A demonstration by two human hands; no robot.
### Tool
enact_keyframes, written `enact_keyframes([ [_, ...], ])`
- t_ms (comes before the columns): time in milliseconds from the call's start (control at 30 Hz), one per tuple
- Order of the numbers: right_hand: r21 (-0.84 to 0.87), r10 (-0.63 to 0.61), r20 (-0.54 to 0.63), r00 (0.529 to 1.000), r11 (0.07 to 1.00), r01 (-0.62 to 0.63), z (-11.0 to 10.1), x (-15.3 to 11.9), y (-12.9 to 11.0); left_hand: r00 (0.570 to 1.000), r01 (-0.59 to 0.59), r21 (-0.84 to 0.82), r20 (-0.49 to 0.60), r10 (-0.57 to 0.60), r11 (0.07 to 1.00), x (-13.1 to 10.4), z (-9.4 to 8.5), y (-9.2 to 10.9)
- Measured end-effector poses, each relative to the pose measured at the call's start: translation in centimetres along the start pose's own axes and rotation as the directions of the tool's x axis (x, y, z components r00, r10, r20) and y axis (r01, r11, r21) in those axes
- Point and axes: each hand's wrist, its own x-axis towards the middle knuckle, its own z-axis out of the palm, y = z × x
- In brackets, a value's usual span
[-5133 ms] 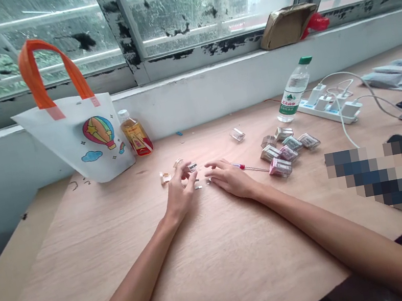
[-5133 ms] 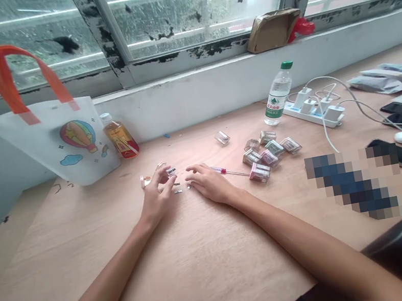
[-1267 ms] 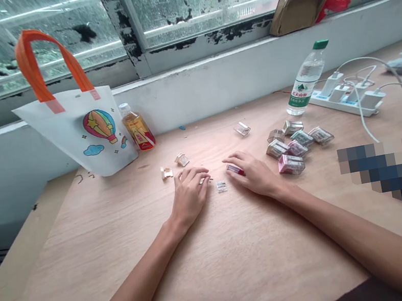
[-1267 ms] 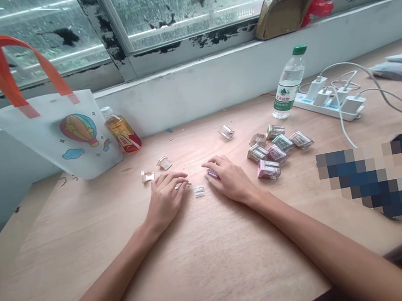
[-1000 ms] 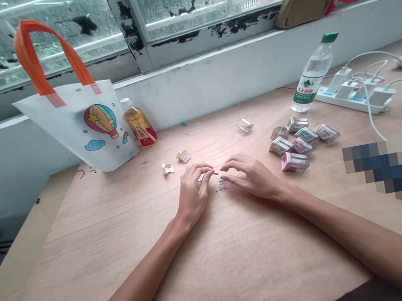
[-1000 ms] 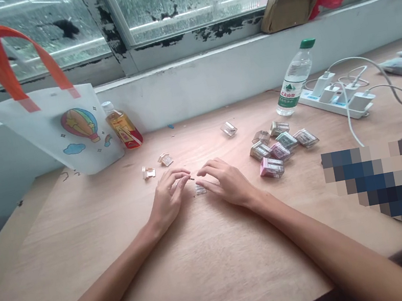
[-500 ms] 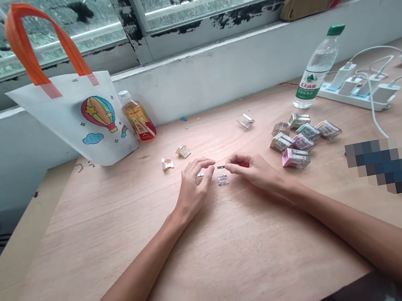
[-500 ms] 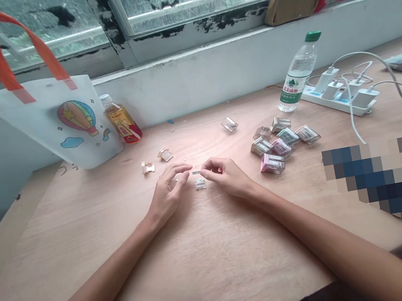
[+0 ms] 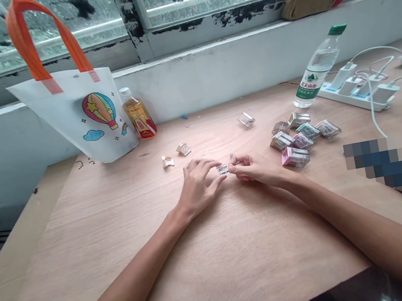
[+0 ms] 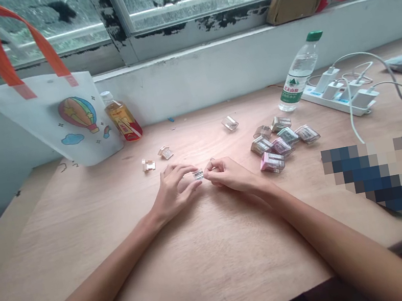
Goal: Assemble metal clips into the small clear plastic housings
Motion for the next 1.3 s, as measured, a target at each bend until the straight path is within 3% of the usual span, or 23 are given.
enact_keyframes([
  [433,-0.080,-0.048,-0.016,0.999,0.996,0.047,-0.3,-0.3,-0.2,0.997,-0.068,-0.049,-0.049,0.066,0.996,-0.2,0.2,-0.4],
  [633,0.025,-0.169,-0.171,0.971,0.984,0.176,0.3,-0.1,-0.2,0.992,-0.015,-0.127,-0.123,0.000,0.992,0.0,0.0,0.0],
  [767,0.146,-0.122,-0.169,0.978,0.978,0.147,0.5,0.2,-0.1,0.990,-0.037,-0.152,-0.141,0.015,0.988,0.0,-0.1,0.1],
  [867,0.154,-0.078,-0.115,0.990,0.983,0.095,0.6,0.2,-0.2,0.989,-0.064,-0.147,-0.138,0.044,0.987,0.0,-0.1,0.1],
  [1133,0.159,-0.043,-0.118,0.992,0.985,0.062,0.7,0.0,-0.2,0.992,-0.060,-0.146,-0.119,0.042,0.988,-0.1,0.0,0.1],
  [1300,0.218,-0.054,-0.217,0.975,0.970,0.103,1.5,0.3,0.1,0.988,-0.041,-0.185,-0.155,0.012,0.982,0.0,-0.2,0.4],
])
